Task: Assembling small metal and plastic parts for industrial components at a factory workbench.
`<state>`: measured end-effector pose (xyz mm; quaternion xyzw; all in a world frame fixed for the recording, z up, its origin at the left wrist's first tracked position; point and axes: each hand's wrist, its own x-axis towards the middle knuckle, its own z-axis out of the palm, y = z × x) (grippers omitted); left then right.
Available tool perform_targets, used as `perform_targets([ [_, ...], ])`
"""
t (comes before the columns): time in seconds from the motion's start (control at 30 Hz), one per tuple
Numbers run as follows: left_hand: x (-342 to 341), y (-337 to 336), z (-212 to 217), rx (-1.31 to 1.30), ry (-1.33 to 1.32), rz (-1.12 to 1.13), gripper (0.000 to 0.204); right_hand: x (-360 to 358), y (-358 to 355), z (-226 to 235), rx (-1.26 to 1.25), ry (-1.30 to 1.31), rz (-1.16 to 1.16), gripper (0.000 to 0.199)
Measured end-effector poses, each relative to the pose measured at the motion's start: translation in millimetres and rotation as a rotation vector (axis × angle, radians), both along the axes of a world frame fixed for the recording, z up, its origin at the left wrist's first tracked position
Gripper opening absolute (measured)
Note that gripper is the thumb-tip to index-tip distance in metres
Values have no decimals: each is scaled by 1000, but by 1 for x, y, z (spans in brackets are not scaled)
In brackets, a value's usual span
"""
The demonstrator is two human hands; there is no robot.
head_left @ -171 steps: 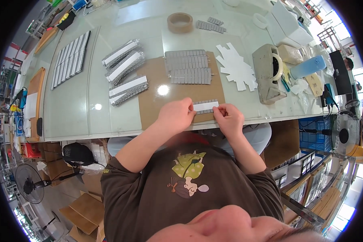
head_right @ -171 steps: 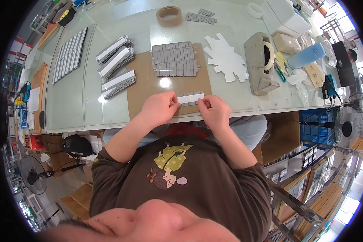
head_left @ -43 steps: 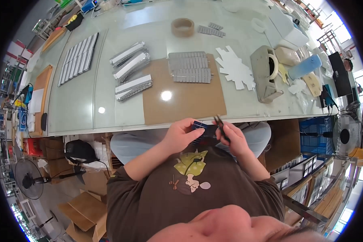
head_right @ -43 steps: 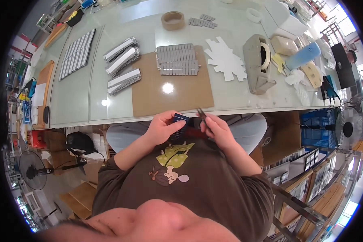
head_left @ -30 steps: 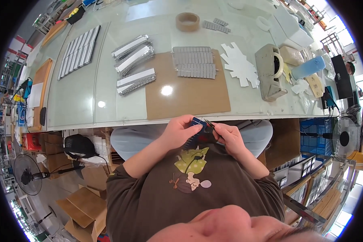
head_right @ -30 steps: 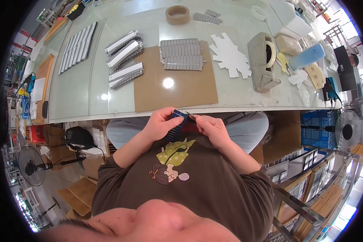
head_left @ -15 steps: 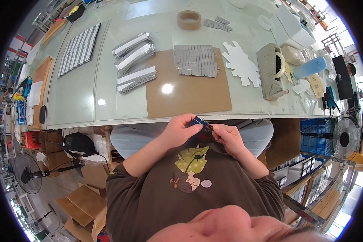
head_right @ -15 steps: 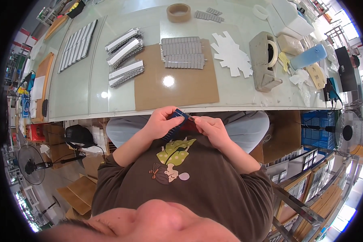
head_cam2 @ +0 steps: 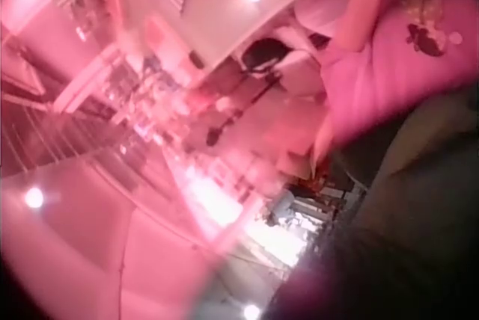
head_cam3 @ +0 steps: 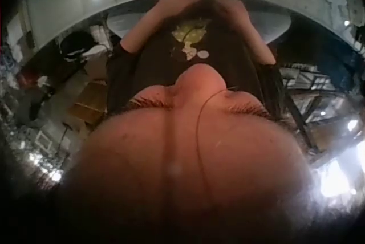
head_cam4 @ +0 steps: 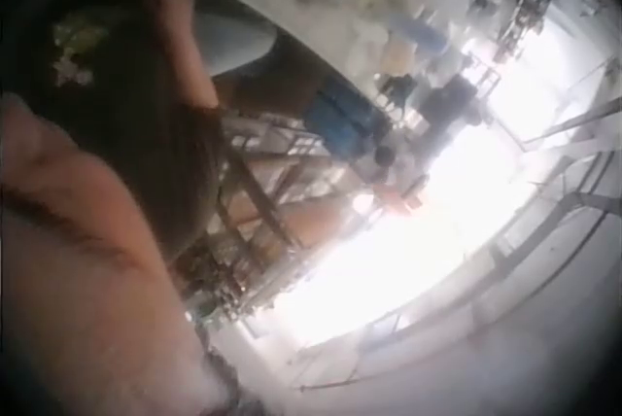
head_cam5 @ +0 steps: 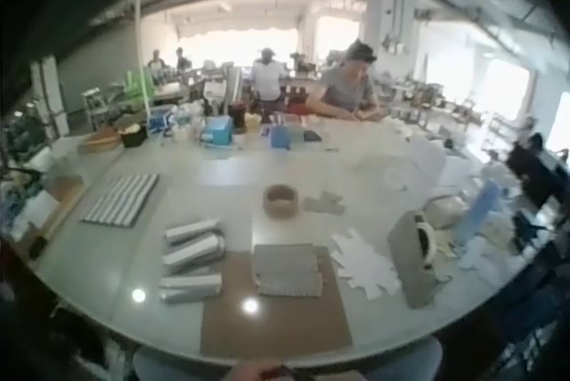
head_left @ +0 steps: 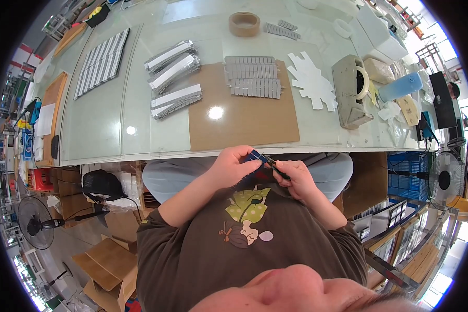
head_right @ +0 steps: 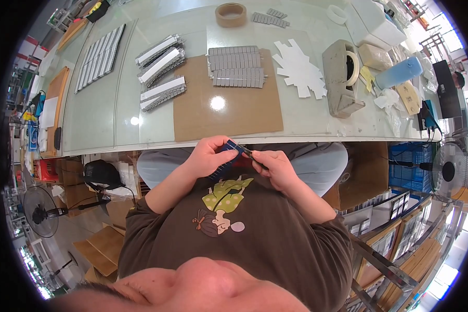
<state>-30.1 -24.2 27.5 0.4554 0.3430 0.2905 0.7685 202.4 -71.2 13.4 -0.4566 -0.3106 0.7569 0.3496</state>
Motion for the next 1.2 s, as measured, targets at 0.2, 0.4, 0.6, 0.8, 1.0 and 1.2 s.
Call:
perform_targets([
  [0.2, 0, 0, -3, 31, 11, -15, 14, -1, 2, 9, -14, 10, 12, 36],
  [0.4, -1, 8, -4, 62, -2, -33, 15, -1, 5, 7, -44, 38, -15, 32],
  [0.6, -3, 3, 1, 94, 8, -22, 14, -4, 3, 6, 3, 62, -4, 35],
  [0.8, -2, 4, -5, 191, 20, -50, 16, 1, -3, 1, -54, 108, -49, 34],
  [1.0, -2, 4, -2, 203, 124, -85, 15, 3, -5, 2, -67, 128, -52, 34],
  [1.2, -1, 9, -5, 203, -24, -20, 13, -2, 1, 5, -40, 121, -50, 33],
])
